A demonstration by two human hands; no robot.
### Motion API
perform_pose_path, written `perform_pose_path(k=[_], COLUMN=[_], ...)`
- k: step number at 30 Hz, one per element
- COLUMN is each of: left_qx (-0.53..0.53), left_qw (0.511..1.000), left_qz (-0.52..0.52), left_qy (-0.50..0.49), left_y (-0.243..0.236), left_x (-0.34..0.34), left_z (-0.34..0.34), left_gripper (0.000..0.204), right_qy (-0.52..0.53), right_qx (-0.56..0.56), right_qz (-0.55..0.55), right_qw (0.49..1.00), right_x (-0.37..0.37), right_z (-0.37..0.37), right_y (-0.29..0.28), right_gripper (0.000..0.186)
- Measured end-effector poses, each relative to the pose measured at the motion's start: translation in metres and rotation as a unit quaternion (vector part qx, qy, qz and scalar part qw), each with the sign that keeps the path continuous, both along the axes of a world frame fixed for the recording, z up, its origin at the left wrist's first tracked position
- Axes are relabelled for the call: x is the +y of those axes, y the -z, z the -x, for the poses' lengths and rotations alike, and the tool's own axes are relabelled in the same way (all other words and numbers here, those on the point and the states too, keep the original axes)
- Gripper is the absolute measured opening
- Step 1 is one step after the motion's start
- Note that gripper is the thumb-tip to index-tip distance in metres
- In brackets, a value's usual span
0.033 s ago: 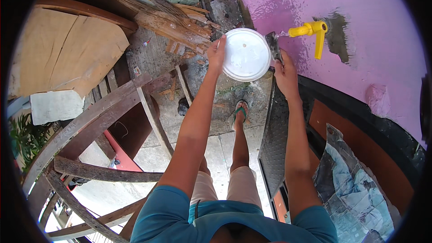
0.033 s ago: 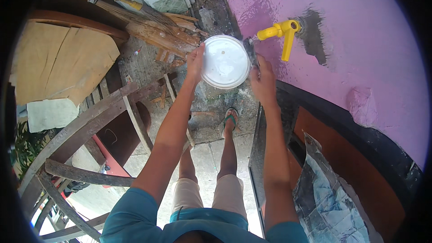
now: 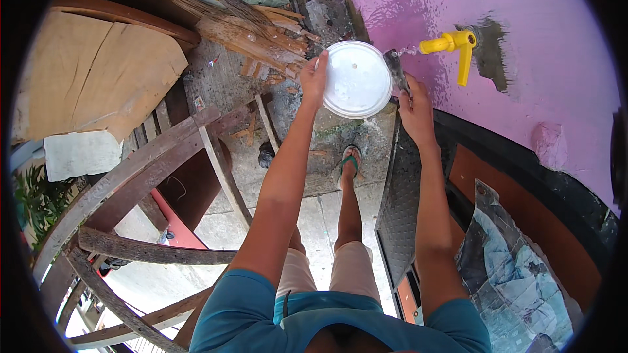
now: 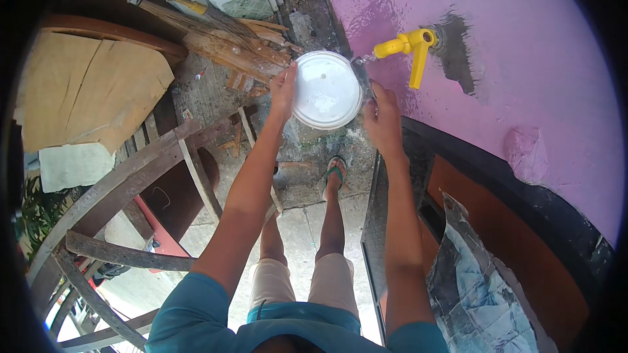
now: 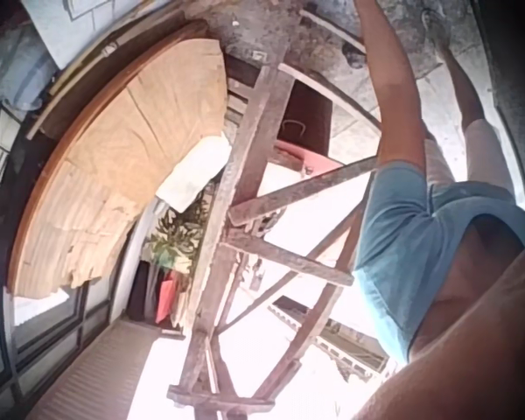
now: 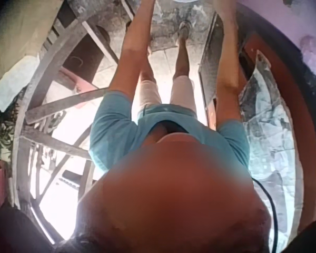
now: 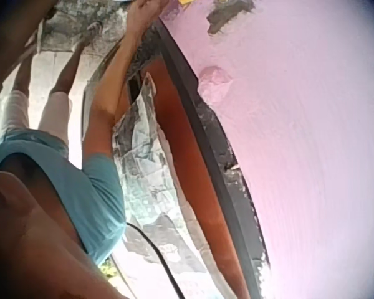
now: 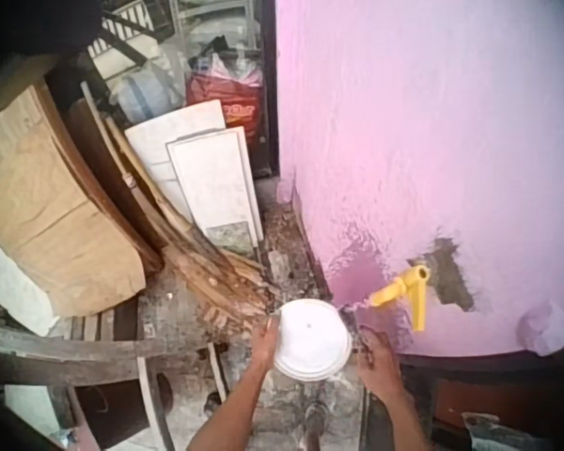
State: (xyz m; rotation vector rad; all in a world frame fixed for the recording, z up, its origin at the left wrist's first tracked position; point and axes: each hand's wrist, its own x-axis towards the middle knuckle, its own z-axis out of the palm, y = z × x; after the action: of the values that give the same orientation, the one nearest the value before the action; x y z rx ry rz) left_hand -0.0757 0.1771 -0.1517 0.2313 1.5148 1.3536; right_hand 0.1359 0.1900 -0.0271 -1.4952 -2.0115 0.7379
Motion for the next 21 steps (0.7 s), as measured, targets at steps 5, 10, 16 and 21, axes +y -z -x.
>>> perform_pose_path(k=[5, 10, 16, 21], left_qx=[0.153, 0.241, 0.337, 0.334], left_qw=[0.987, 0.970, 0.922, 0.883], left_qz=[0.038, 0.018, -0.019, 0.044], left_qy=[-0.015, 0.018, 0.191, 0.326], left_y=[-0.001, -0.002, -0.043, -0.069], left_x=[-0.002, -0.003, 0.002, 0.013], left_z=[0.007, 0.003, -0.002, 0.018], left_gripper=[0.046, 0.048, 0.049, 0.045], right_qy=[-0.009, 0.026, -0.020, -0.103], right_qx=[-0.078, -0.147, -0.123, -0.016], right_qz=[0.079, 0.103, 0.071, 0.078], right_qw=[0.994, 0.983, 0.990, 0.991], right_x=[-0.011, -0.015, -0.002, 0.014], right_z=[-0.006, 0.005, 0.000, -0.009], right_y=[-0.005, -0.012, -0.002, 0.008], right_gripper=[0.043, 0.040, 0.040, 0.035])
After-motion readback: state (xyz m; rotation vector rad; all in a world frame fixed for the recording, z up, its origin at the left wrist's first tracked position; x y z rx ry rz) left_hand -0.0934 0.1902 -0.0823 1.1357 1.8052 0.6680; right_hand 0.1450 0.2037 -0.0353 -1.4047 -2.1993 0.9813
